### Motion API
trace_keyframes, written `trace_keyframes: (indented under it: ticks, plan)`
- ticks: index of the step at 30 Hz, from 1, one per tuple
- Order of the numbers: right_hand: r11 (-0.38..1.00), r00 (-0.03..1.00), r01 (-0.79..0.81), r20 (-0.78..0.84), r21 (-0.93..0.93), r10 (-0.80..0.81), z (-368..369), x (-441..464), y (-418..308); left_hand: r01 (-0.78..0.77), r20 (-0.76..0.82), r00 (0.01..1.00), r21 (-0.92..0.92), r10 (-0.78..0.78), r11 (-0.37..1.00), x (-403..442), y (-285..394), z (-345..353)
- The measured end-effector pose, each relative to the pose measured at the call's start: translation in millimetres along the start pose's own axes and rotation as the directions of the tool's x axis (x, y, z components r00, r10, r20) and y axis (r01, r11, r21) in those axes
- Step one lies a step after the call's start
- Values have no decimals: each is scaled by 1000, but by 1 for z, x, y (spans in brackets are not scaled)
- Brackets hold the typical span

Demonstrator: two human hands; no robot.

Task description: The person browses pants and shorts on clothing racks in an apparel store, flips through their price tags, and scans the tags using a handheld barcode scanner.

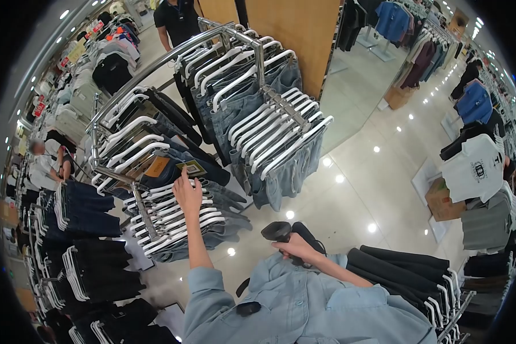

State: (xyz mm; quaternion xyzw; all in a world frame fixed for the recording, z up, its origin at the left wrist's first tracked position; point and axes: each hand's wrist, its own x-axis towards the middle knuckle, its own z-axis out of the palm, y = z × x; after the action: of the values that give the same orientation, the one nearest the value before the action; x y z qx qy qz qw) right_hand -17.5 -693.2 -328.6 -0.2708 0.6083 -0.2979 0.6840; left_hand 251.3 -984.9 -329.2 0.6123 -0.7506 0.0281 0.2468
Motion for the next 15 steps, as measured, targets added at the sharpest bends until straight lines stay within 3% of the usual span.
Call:
trace_keyframes:
  ticks: [5, 15]
  plan:
    - [1000, 1000, 23, 9, 14, -23, 0, 1, 6, 43, 13, 999, -52, -42, 998, 0, 3, -4]
    - [1000, 1000, 9, 8, 15, -9, -2, -1, 3, -42, 6, 999, 44, 42, 998, -4, -10, 7]
